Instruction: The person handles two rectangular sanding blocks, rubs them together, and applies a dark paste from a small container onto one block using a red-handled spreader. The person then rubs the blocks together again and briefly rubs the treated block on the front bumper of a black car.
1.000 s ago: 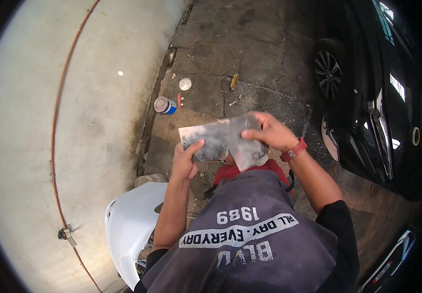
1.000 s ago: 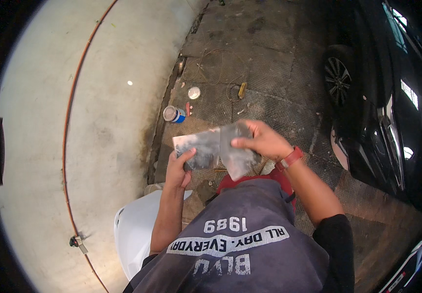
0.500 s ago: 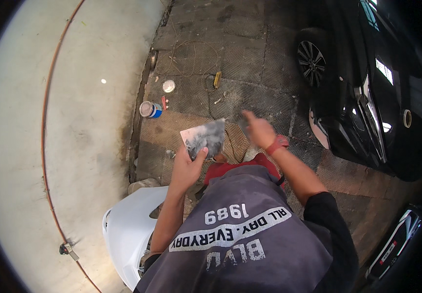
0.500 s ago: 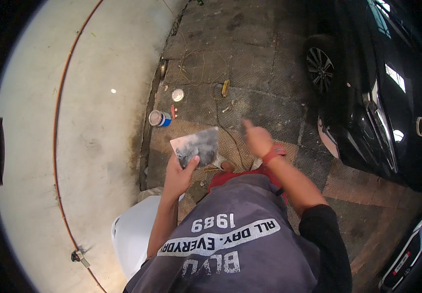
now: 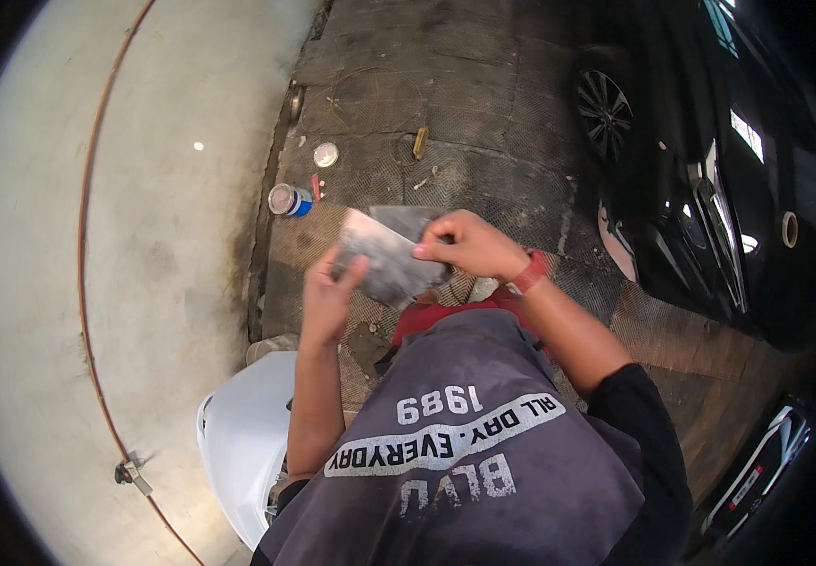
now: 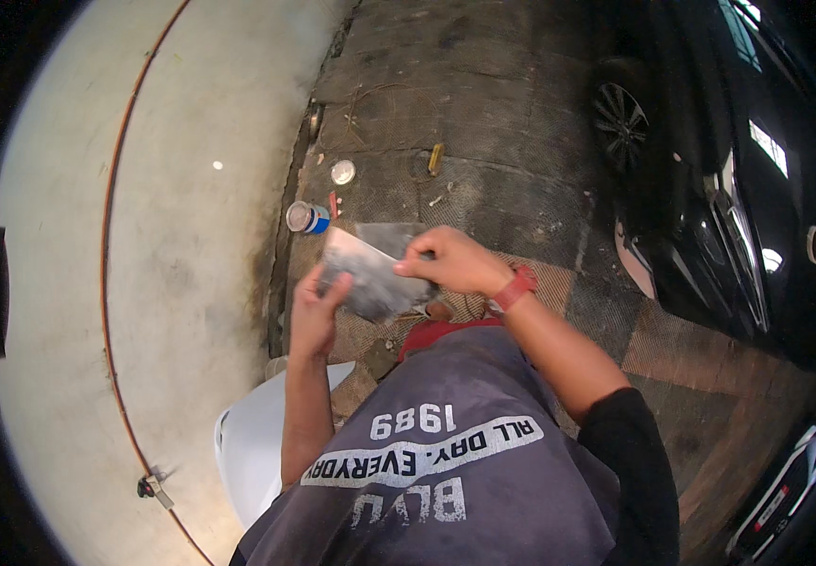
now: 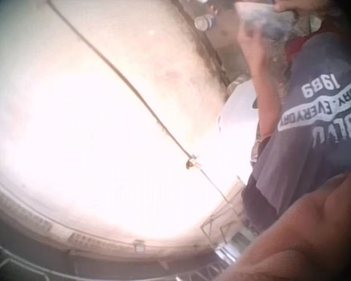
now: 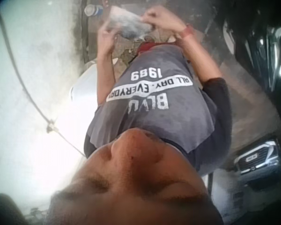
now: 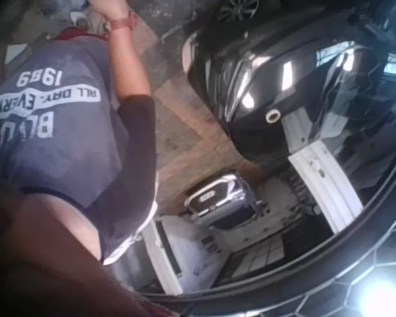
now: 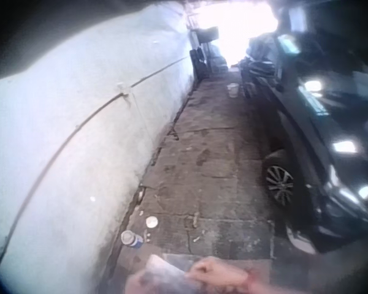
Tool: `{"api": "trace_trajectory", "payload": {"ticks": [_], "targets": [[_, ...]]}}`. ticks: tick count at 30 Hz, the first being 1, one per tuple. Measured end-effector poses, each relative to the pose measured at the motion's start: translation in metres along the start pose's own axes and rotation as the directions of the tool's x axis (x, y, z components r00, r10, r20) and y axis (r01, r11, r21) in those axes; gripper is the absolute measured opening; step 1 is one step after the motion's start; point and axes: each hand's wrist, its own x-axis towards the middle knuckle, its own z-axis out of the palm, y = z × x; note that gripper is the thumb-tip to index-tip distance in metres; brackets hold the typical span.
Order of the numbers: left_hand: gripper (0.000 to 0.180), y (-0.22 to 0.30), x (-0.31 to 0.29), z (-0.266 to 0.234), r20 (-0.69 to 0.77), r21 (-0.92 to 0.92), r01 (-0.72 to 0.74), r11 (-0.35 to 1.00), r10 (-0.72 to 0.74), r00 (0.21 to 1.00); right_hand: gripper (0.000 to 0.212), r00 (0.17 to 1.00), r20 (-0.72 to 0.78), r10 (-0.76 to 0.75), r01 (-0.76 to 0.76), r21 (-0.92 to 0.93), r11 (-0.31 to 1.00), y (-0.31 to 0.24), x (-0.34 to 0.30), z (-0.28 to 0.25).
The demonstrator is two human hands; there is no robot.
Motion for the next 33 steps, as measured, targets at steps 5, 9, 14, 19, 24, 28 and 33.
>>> {"api": "trace_trajectory", "payload": {"ticks": [5,9,14,19,24,28,33], "targets": [[0.039,0.004,0.004,-0.035,-0.120,-0.084,-0.061,0.995,0.050,0.992,0.030,0.992,-0.089,0.093,-0.084,0.098,0.992,0.033,-0.019,-0.011],[0.039,0.002,-0.005,-0.014,0.104,0.107,0.029,0.994,-0.040,0.994,0.029,0.995,-0.083,-0.050,0.059,0.109,0.992,-0.004,-0.001,0.014],[0.038,0.003,0.001,-0.018,-0.205,-0.251,-0.100,0.963,0.048,0.978,0.027,0.970,0.155,0.187,-0.170,-0.111,0.979,-0.014,-0.016,-0.010],[0.036,-0.019,0.008,-0.026,-0.219,-0.278,-0.149,0.949,0.088,0.972,0.046,0.871,-0.492,-0.024,0.135,0.193,0.972,-0.003,-0.019,0.012],[0.035,-0.022,-0.001,0.007,-0.004,-0.413,-0.007,0.911,0.005,1.000,0.037,0.809,-0.542,0.228,0.124,0.537,0.834,0.009,0.004,0.024],[0.037,-0.027,-0.003,0.023,0.146,-0.291,0.014,0.956,0.030,0.989,0.036,0.758,-0.644,0.106,0.137,0.316,0.939,0.027,0.002,0.045],[0.043,-0.014,-0.011,0.026,0.237,0.002,0.053,0.999,-0.052,0.970,0.035,0.865,-0.500,-0.049,0.178,0.214,0.961,0.020,0.004,0.033]]}}
